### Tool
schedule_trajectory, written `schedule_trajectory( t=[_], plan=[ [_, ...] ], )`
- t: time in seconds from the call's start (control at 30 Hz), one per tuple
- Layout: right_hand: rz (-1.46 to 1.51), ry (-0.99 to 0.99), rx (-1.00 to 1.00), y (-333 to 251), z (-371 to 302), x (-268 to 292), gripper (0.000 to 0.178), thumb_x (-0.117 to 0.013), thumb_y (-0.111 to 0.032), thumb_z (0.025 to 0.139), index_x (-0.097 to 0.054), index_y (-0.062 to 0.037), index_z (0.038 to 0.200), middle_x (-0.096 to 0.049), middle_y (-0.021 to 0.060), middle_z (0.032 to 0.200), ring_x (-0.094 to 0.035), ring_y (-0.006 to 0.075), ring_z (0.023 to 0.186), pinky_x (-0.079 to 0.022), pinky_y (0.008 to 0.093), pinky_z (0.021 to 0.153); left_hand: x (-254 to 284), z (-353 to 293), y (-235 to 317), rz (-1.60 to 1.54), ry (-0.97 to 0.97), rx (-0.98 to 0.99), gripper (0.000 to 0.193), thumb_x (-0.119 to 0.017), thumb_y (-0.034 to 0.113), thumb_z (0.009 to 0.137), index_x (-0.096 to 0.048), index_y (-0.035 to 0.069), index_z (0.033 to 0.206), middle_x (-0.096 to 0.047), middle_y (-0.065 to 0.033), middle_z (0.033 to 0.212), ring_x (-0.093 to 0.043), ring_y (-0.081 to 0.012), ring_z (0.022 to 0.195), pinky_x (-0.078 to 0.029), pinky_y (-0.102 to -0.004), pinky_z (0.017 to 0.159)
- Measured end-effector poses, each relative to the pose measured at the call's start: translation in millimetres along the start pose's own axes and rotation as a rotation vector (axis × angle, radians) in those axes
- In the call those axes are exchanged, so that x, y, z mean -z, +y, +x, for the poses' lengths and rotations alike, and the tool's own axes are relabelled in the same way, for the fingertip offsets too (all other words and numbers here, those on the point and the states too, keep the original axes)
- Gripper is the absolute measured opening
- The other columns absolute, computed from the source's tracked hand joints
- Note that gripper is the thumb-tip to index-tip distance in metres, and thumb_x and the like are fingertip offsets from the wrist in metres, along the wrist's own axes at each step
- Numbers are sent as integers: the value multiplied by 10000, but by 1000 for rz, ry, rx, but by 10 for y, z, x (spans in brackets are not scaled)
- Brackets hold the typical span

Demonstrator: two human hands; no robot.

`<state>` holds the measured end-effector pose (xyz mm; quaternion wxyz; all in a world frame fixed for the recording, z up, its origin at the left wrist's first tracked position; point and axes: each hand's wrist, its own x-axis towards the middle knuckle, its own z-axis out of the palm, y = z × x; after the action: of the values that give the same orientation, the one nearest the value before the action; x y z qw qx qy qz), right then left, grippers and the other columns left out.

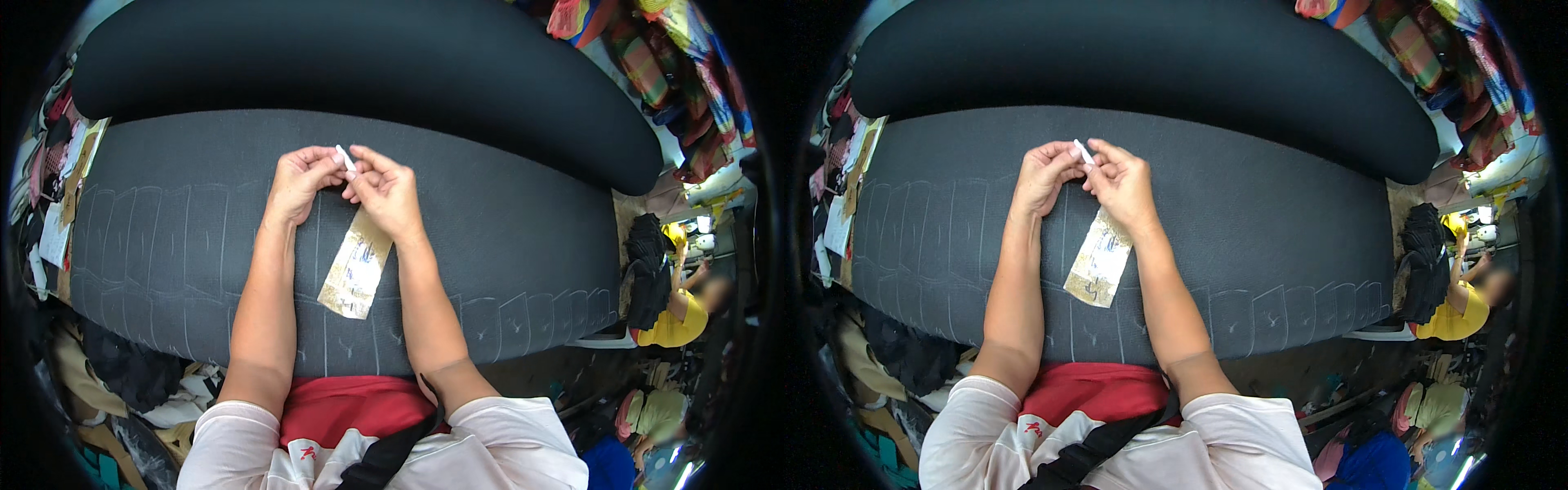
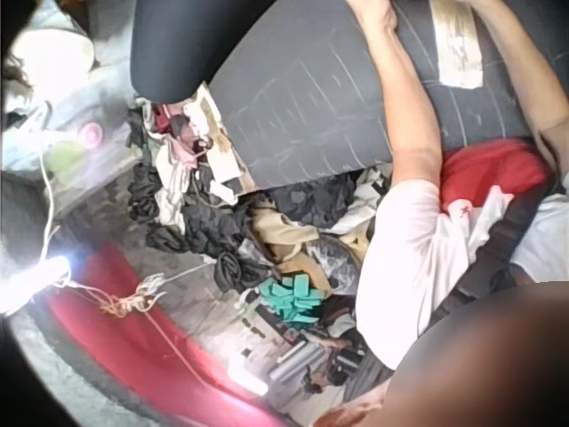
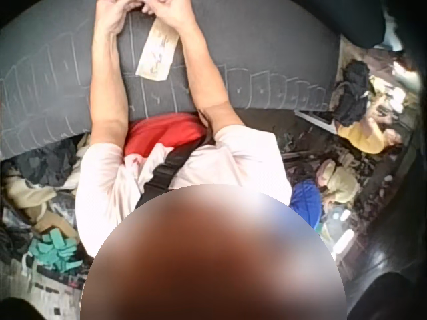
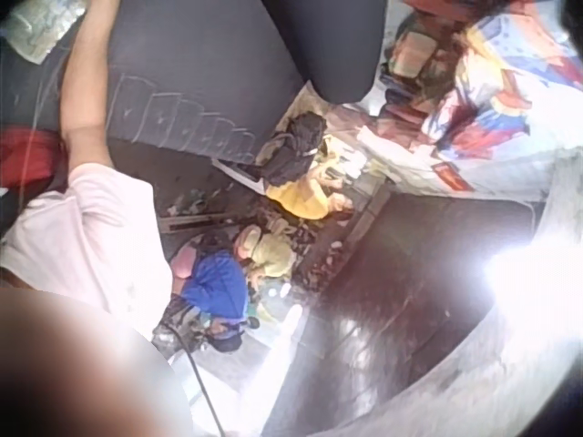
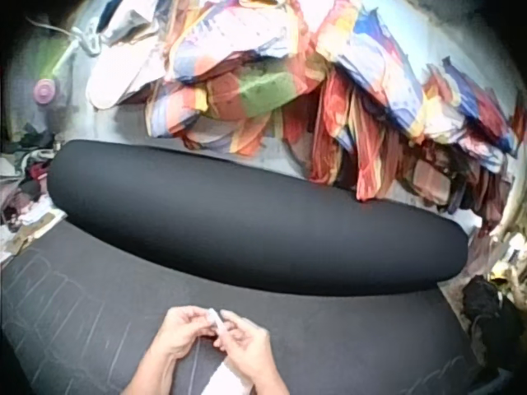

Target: The person uses a small rectangular template and a white chalk-like marker to mark a large roll of dark fabric. They repeatedly place the template on the fabric, trace or mark along its edges, then lift and reposition it to create a series of aligned marks across the surface.

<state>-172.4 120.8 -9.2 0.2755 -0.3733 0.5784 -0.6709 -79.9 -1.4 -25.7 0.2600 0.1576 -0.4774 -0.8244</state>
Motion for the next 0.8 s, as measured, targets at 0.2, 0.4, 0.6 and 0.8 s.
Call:
schedule_trajectory(
  t=[0.2,0.4,0.6,0.8],
  plan=[
    [74,303,-122,-104,59,306,244,-471,2,872,-596,42,1078,-612,81,740,-516,71,463,-408,188,410,-180,-191,207,629,-154,29,328,-719,106,753,-640,-6,1051,-668,-105,939,-623,-132,849,-511,-255,766],
    [264,527,-120,-303,-54,739,173,-451,-52,909,-608,-2,963,-548,45,659,-471,77,432,-345,195,366,-314,-691,130,1590,-344,-19,628,-844,342,519,-649,311,1115,-326,-125,1447,-216,-310,1371,-113,-665,1046],
    [-335,327,-150,-195,-520,505,132,-598,-85,829,-665,-21,922,-603,28,732,-550,72,576,-473,231,543,1,-703,-32,1637,44,16,768,-829,529,421,-631,351,1141,-272,-157,1470,-116,-345,1395,6,-708,1020],
    [-1012,127,309,0,-1012,-256,454,-762,-230,680,-614,34,1019,-553,157,848,-581,254,726,-495,370,640,169,-690,-105,1407,127,-148,557,-739,435,682,-605,265,1195,-407,-170,1387,-246,-331,1359,-38,-675,1034]
  ],
)
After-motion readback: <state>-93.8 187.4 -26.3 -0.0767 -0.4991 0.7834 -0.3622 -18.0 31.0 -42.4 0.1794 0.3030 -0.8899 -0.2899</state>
